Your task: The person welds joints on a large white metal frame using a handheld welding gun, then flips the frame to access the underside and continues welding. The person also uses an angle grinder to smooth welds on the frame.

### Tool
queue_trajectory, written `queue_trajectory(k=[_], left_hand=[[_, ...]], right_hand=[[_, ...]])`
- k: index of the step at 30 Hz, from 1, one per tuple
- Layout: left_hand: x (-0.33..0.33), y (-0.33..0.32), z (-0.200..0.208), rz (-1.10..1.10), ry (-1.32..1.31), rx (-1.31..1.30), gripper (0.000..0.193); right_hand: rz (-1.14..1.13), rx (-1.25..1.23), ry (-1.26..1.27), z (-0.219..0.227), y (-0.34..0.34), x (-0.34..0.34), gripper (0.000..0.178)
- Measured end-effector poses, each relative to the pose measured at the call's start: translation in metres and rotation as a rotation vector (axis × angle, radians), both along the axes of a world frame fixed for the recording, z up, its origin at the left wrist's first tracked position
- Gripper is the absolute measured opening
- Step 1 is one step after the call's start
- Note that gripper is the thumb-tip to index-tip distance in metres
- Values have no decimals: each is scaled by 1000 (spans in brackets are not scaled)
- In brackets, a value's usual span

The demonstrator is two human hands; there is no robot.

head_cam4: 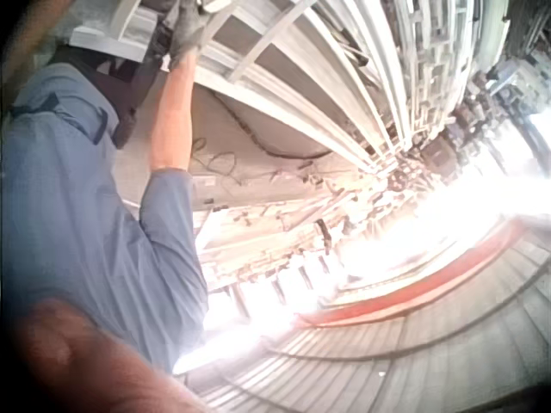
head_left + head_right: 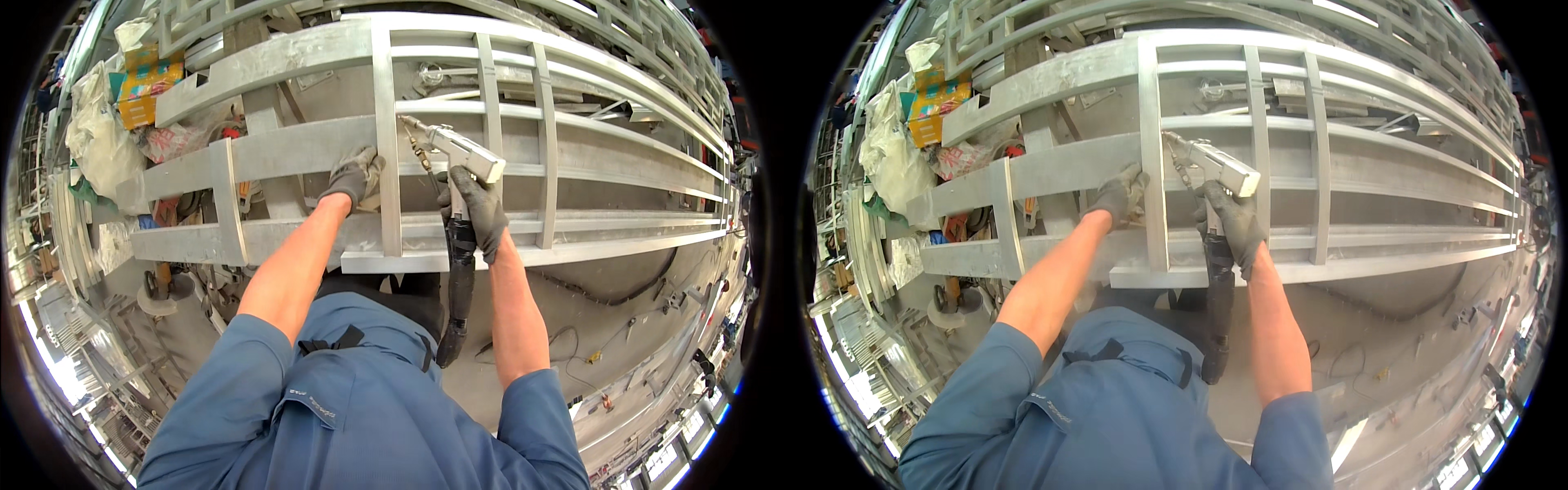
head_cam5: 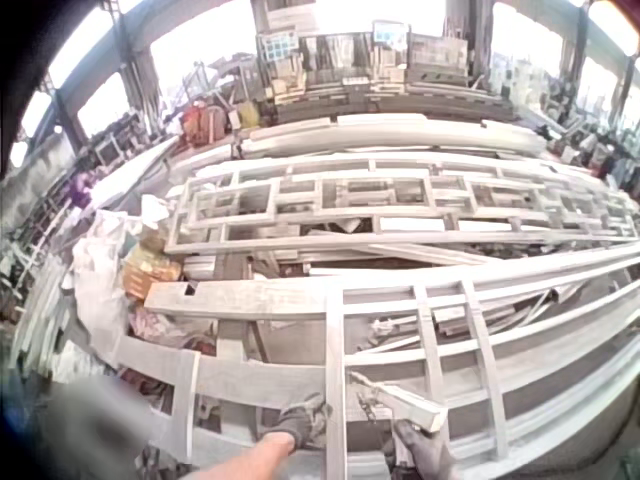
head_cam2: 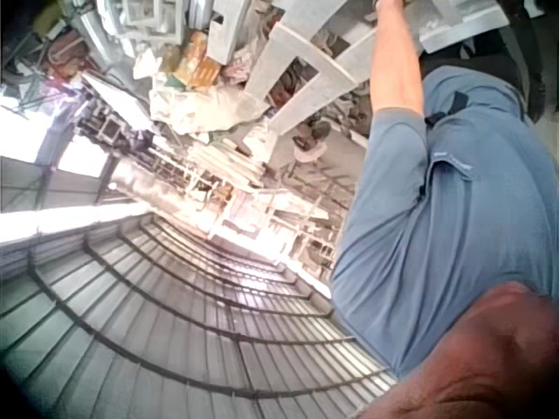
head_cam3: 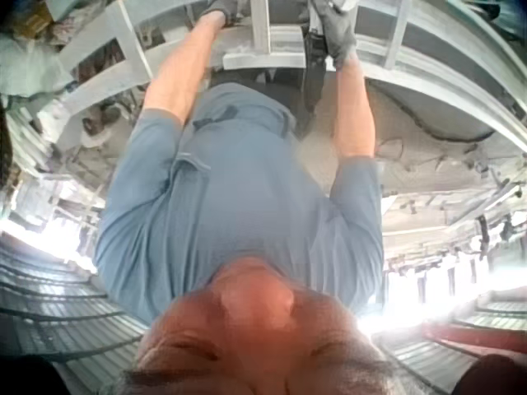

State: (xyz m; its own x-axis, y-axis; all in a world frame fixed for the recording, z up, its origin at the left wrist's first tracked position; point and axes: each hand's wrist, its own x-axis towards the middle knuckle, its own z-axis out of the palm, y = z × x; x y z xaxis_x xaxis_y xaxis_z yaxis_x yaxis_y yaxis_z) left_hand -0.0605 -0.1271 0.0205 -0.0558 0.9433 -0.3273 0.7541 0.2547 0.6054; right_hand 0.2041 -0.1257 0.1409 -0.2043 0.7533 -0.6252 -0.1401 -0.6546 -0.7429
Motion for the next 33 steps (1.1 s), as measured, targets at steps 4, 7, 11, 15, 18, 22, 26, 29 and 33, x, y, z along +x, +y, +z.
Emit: queue_trajectory(k=[4,7,11,15,18,22,26,29,33], left_hand=[[1,1,18,-61,119,47,41],[0,-2,12,-15,69,17,41],[3,-1,20,-35,118,-14,41],[1,1,17,-49,138,3,40],[2,2,19,-37,61,-30,40],[1,2,16,-40,95,-22,40],[1,1,11,-31,129,-14,41],[3,2,15,-29,118,-34,41],[2,2,11,-19,146,-39,40]], right_hand=[[9,-37,-19,12,-38,21,44],[5,-121,-37,16,-68,27,49],[-16,-109,-44,21,-86,19,46],[-24,-131,-12,17,-88,14,40],[-6,-166,7,20,-86,11,41],[13,-146,-1,17,-87,11,41],[41,-130,-11,12,-89,13,43],[58,-125,-24,7,-91,15,44],[68,-132,-43,7,-91,13,42]])
